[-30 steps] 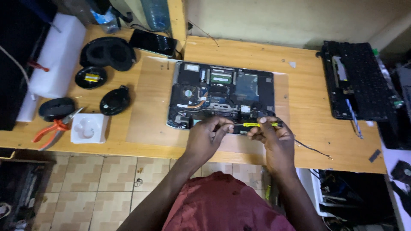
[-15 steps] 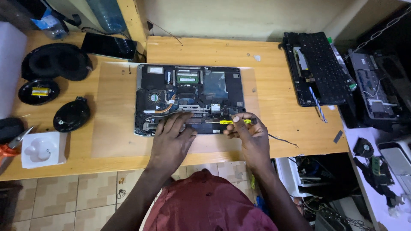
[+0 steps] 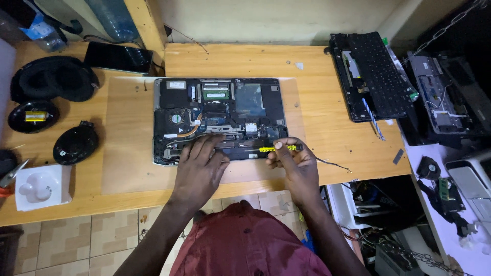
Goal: Unscrewing internal components of a laptop and flipping it over to open the lid.
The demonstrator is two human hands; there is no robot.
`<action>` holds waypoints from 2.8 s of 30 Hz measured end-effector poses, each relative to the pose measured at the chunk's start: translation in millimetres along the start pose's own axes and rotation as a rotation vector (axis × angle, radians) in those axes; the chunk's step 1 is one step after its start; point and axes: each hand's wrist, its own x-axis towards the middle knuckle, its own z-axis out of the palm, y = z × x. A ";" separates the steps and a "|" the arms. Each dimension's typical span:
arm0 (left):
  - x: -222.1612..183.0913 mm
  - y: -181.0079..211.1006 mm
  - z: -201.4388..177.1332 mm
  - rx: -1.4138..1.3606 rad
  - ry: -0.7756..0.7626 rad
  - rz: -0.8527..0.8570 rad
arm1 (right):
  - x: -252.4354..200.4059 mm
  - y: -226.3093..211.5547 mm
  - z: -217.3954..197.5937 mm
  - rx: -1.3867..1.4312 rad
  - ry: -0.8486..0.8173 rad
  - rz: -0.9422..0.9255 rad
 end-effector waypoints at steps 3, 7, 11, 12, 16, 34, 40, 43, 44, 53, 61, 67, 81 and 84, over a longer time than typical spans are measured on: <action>0.0 0.1 0.9 -0.017 0.087 0.029 | 1.9 4.9 -1.6 -0.010 -0.002 -0.004; 1.8 2.2 -1.9 -0.015 0.124 0.023 | -0.4 1.1 0.1 -0.027 0.002 -0.015; 1.4 0.3 -1.0 -0.015 0.136 0.029 | 1.0 4.5 0.0 0.000 -0.016 -0.019; 2.3 -0.7 -1.0 -0.026 0.137 0.039 | 2.1 4.2 0.5 0.001 -0.017 -0.022; 3.4 2.1 -2.3 -0.006 0.112 0.009 | 3.7 6.0 -1.7 -0.012 -0.025 -0.023; 2.1 8.2 15.7 0.024 0.165 0.067 | 8.2 9.7 -16.3 -0.003 0.008 -0.043; 6.2 17.1 30.4 0.043 0.245 0.096 | 6.3 -0.6 -19.3 -0.060 0.049 -0.100; 3.9 18.0 30.4 0.013 0.205 0.054 | 7.5 3.2 -26.9 -0.062 0.061 -0.130; 3.6 18.0 26.5 -0.025 0.220 0.028 | 6.7 4.1 -29.3 -0.060 0.081 -0.134; -12.0 -1.2 -16.7 0.119 0.376 -0.469 | 8.2 0.4 -53.5 -0.494 -0.006 0.054; -27.6 10.3 -21.8 0.150 0.136 -0.814 | 11.6 22.7 -57.9 -0.769 0.056 0.078; -14.1 -20.5 -14.7 0.003 0.317 -0.857 | 18.2 18.9 -52.9 -0.365 0.112 0.009; 15.5 -2.8 -100.8 -0.963 0.346 -0.818 | 31.1 -27.2 -36.4 -0.060 0.104 -0.293; 17.7 -1.9 -114.1 -1.049 0.204 -0.716 | 36.1 -48.6 -37.9 -0.135 -0.015 -0.400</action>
